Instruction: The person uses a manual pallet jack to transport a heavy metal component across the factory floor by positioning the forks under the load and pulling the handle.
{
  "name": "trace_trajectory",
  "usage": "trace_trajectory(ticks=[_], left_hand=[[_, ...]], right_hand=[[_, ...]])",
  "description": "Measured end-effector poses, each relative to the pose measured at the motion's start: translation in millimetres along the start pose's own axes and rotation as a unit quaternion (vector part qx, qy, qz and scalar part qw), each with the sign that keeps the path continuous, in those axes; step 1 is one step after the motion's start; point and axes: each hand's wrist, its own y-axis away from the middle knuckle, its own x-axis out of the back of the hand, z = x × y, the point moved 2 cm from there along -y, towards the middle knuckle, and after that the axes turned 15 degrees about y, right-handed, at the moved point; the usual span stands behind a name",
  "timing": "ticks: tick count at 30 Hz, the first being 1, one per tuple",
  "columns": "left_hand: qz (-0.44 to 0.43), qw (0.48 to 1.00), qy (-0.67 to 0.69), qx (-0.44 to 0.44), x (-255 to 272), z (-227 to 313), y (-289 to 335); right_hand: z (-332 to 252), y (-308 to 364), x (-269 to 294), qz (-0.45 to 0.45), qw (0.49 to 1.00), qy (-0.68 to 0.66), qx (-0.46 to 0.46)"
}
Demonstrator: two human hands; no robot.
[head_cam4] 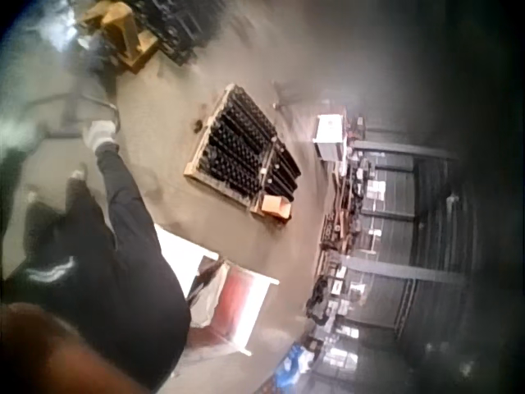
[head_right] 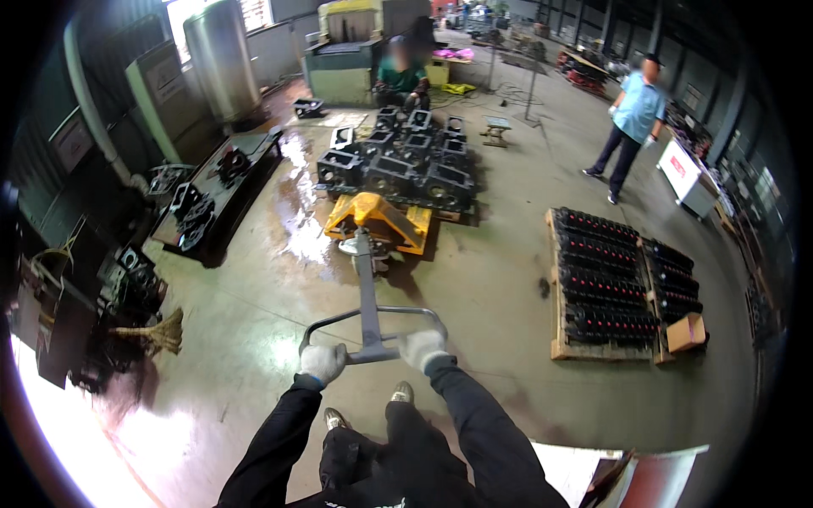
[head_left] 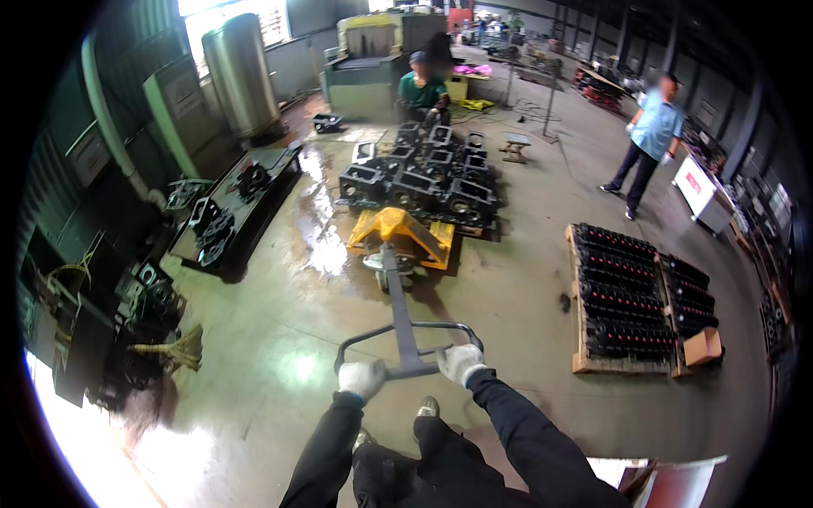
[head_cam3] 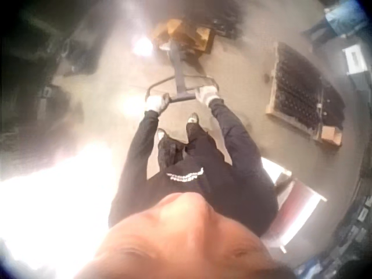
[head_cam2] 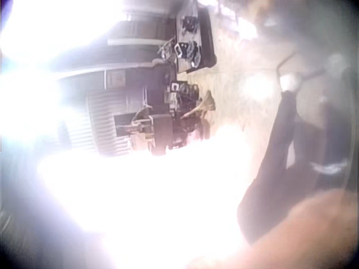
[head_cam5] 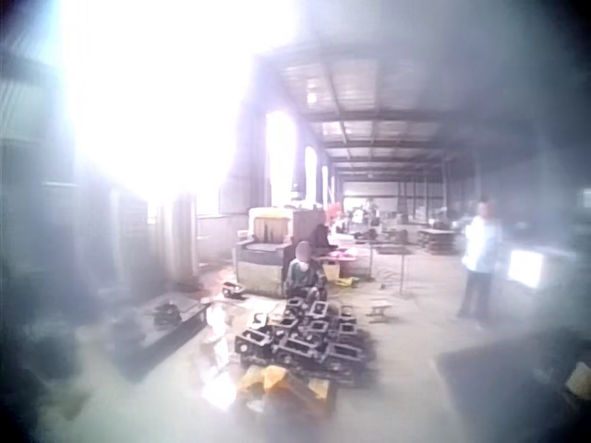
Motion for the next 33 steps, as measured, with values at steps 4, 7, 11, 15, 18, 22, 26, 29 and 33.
trace_trajectory(ticks=[4,7,11,15,18,22,26,29,33], left_hand=[[-0.039,0.999,0.005,0.023,-18,0,-10],[-0.055,0.996,0.003,0.073,-5,-24,-11],[0.042,0.993,0.067,0.083,-22,-82,-23],[0.009,1.000,-0.009,0.008,-13,-114,-51],[-0.035,0.989,-0.139,-0.047,15,-180,-78],[-0.067,0.913,-0.308,-0.261,-1,-215,-119],[-0.077,0.924,-0.233,-0.294,-20,-251,-137],[-0.104,0.940,-0.189,-0.264,-33,-266,-147],[-0.059,0.887,-0.225,-0.399,-49,-318,-160]], right_hand=[[14,2,13,-0.121,0.992,-0.040,0.001],[-21,-22,19,-0.195,0.981,-0.021,0.005],[-39,-37,-6,-0.177,0.983,0.053,-0.014],[-38,-57,13,-0.129,0.990,-0.019,-0.044],[-55,-117,33,-0.109,0.993,0.033,0.001],[-53,-131,-43,-0.258,0.918,0.284,0.096],[-57,-130,-52,-0.255,0.942,0.174,0.130],[-68,-120,-23,-0.246,0.962,0.055,0.100],[-91,-128,39,-0.306,0.951,0.030,-0.031]])
